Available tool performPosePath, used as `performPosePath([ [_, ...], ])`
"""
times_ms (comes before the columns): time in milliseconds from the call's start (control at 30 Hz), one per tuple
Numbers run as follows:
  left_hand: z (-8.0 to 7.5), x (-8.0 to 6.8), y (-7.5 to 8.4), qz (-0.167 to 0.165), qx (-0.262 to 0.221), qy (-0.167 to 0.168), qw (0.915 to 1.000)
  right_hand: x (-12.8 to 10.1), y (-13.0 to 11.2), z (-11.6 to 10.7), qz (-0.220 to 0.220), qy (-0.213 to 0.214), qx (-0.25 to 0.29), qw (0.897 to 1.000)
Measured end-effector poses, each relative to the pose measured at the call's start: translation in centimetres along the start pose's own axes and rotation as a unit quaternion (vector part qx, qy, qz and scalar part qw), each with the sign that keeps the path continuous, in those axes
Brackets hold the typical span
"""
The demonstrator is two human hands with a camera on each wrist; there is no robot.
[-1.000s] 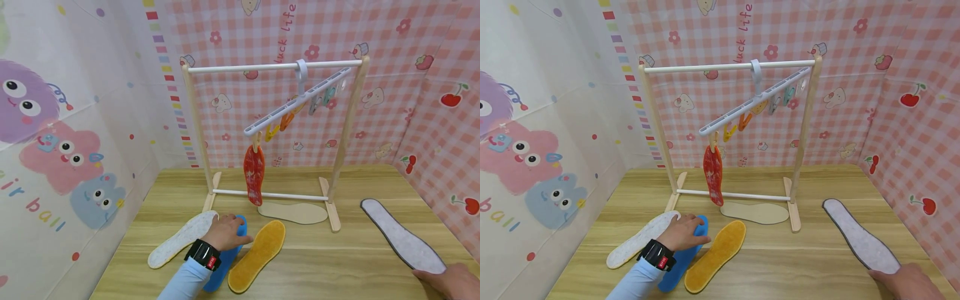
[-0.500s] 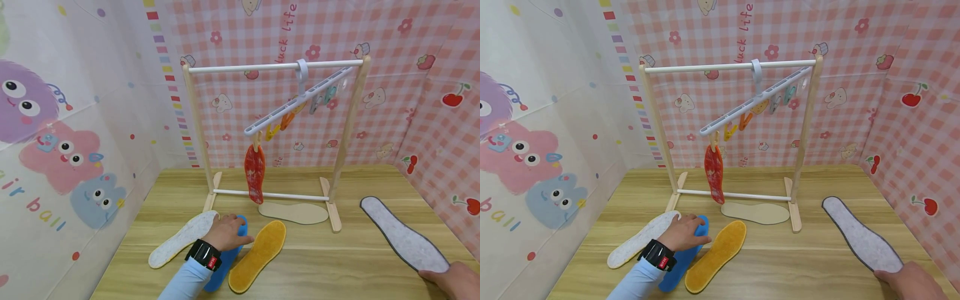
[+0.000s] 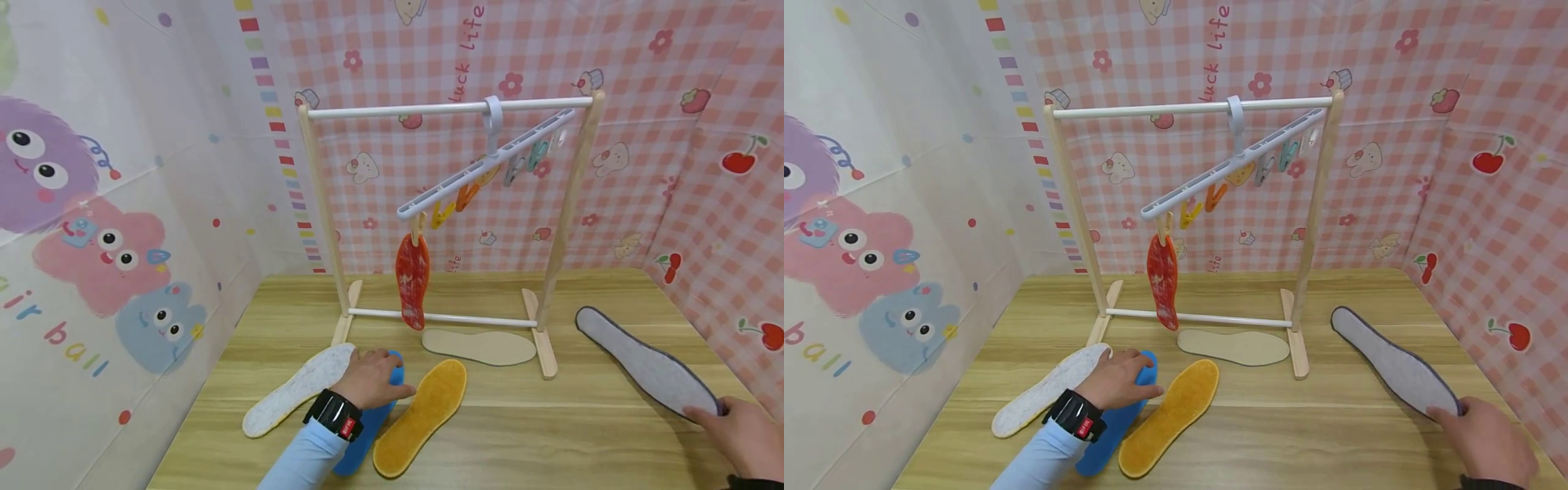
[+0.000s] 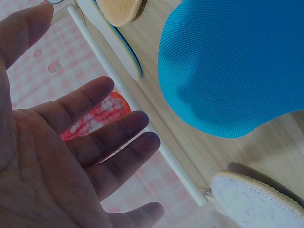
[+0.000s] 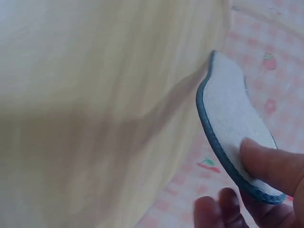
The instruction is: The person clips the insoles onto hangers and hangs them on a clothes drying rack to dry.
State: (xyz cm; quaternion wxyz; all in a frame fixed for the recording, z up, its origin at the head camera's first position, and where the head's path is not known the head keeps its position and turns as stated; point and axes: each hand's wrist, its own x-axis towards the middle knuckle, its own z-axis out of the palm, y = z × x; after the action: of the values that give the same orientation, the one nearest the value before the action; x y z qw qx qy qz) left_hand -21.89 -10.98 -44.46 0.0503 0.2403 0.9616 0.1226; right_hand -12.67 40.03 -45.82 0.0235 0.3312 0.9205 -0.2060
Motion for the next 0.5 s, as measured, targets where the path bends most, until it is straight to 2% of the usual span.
performPosePath([
  [167,0.1,0.2,-0.1,0.001,-0.005,0.001,1.0000,-0.3,-1.9,-0.8,-0.002,0.045,0.053,0.998],
  [500,0.2,0.1,-0.2,0.004,0.003,0.001,1.0000,-1.1,-5.2,-2.5,-0.026,0.113,0.107,0.987],
])
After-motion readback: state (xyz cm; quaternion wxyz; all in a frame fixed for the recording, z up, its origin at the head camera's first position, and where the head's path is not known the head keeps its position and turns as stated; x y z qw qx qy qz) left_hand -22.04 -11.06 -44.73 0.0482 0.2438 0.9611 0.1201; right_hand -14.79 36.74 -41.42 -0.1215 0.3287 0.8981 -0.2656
